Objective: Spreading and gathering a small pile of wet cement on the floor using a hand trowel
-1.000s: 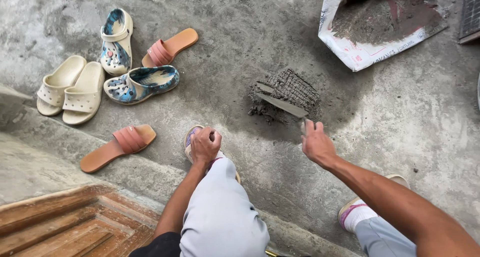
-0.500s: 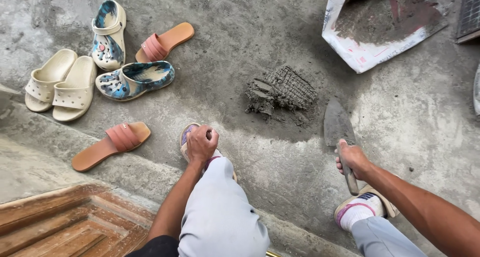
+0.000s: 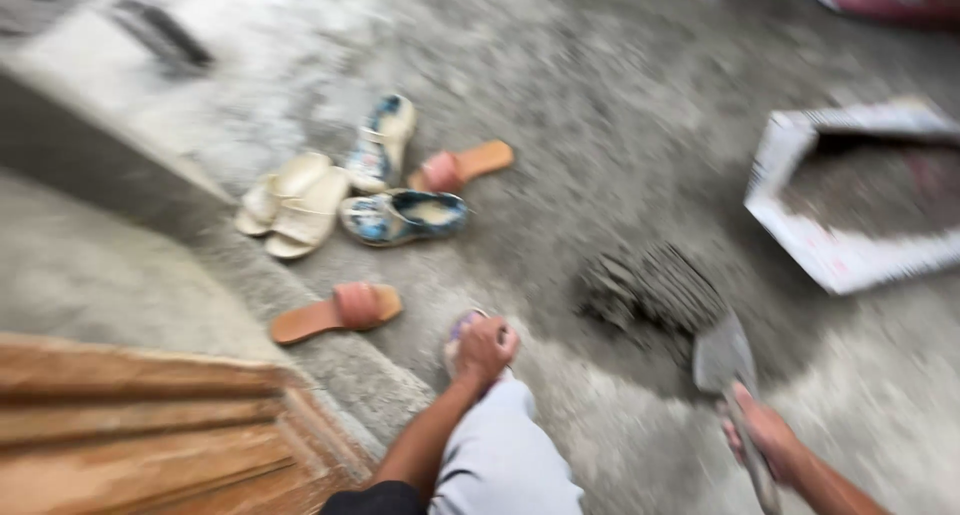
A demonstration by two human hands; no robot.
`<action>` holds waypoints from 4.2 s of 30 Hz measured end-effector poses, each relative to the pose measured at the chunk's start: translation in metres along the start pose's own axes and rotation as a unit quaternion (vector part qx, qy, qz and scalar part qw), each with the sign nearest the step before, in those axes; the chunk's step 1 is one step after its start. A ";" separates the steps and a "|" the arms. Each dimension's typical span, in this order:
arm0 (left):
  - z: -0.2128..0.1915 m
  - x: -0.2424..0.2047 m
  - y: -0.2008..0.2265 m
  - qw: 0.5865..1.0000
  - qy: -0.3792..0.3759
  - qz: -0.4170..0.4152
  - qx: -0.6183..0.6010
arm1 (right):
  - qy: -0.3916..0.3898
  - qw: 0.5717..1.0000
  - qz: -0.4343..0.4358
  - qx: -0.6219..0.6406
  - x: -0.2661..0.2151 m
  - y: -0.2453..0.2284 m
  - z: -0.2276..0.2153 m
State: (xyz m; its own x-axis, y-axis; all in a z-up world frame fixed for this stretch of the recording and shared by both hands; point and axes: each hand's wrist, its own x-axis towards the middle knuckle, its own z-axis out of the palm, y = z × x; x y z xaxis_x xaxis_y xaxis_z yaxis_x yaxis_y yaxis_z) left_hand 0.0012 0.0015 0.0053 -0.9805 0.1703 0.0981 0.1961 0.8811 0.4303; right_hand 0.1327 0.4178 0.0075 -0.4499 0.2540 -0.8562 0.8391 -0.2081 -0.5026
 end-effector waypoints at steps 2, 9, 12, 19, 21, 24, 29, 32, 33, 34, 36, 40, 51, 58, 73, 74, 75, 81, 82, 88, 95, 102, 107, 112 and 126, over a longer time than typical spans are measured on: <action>-0.003 0.004 -0.005 1.000 0.007 -0.008 -0.029 | -0.017 1.000 0.000 -0.006 0.027 0.002 -0.001; -0.006 -0.001 -0.003 0.997 -0.002 0.000 -0.079 | -0.026 0.992 -0.070 0.099 0.227 0.083 -0.053; -0.009 -0.002 -0.001 0.996 0.009 0.005 -0.087 | -0.077 0.989 -0.083 0.096 0.233 0.055 -0.042; 0.009 -0.001 -0.013 0.998 -0.024 0.002 -0.058 | -0.182 0.976 -0.062 0.105 0.147 -0.020 -0.025; 0.007 0.002 -0.012 0.999 -0.014 -0.002 -0.037 | -0.089 0.989 -0.106 0.050 -0.023 -0.049 0.041; -0.006 0.003 -0.002 0.999 -0.004 -0.004 -0.052 | -0.008 0.970 -0.244 0.004 -0.064 -0.075 0.065; -0.004 0.005 -0.002 0.998 -0.028 -0.014 -0.051 | 0.141 0.908 -0.270 -0.286 -0.086 -0.090 0.095; 0.010 0.006 -0.011 0.998 -0.021 -0.013 -0.049 | 0.105 0.811 -0.279 -0.504 -0.065 -0.064 0.099; 0.012 0.004 -0.010 0.999 -0.005 -0.010 -0.049 | 0.047 0.732 -0.302 -0.608 -0.052 -0.051 0.094; 0.011 0.001 -0.008 0.999 -0.007 -0.010 -0.051 | 0.047 0.733 -0.299 -0.609 -0.041 -0.039 0.094; 0.005 0.004 -0.008 0.999 0.005 -0.008 -0.054 | 0.026 0.776 -0.289 -0.560 -0.019 -0.016 0.101; -0.001 0.003 -0.004 0.998 0.005 -0.007 -0.059 | 0.036 0.814 -0.266 -0.514 -0.095 -0.038 0.113; 0.002 0.000 -0.005 0.999 0.023 -0.011 -0.047 | 0.191 0.972 -0.066 -0.118 -0.096 -0.002 0.026; -0.013 0.002 0.006 0.997 0.005 0.019 -0.073 | 0.133 0.989 0.054 0.027 -0.106 0.024 0.039; -0.001 0.001 0.001 0.998 0.004 -0.020 -0.056 | 0.032 0.987 0.030 0.156 -0.062 -0.012 0.108; 0.001 0.002 0.001 0.998 0.003 -0.023 -0.055 | 0.010 0.985 0.022 0.171 -0.068 -0.014 0.105; 0.001 0.001 -0.002 0.998 0.002 -0.028 -0.051 | -0.014 0.982 0.015 0.185 -0.073 -0.014 0.104; 0.009 0.004 -0.012 0.996 -0.013 -0.027 -0.080 | -0.104 0.981 -0.110 0.117 -0.095 -0.048 0.095; 0.010 0.001 -0.014 0.996 -0.014 -0.029 -0.079 | -0.105 0.982 -0.108 0.117 -0.100 -0.056 0.099; 0.009 0.002 -0.011 0.998 -0.007 -0.008 -0.064 | 0.021 0.938 -0.346 -0.030 -0.098 -0.093 0.116; -0.004 0.002 -0.002 0.998 -0.008 -0.016 -0.064 | 0.072 0.777 -0.212 -0.588 -0.052 -0.037 0.111; 0.014 0.001 -0.015 0.998 0.019 -0.008 -0.061 | 0.059 0.876 -0.179 -0.444 -0.080 -0.005 0.089; 0.007 0.000 -0.009 0.998 0.028 -0.008 -0.064 | 0.146 0.966 -0.123 -0.176 -0.073 0.026 0.039; -0.001 0.001 -0.001 0.998 0.017 -0.005 -0.067 | 0.205 0.974 -0.083 -0.049 -0.041 0.013 -0.010; -0.021 0.004 0.013 0.998 -0.028 -0.031 -0.052 | 0.000 1.000 -0.016 -0.026 -0.026 -0.053 0.047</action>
State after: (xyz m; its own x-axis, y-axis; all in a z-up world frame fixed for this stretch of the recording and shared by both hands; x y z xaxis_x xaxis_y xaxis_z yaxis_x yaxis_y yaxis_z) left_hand 0.0003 0.0042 0.0306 -0.9893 0.1448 0.0188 0.1329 0.8404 0.5254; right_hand 0.0857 0.3773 0.0510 -0.4771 0.2593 -0.8398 0.8390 -0.1501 -0.5230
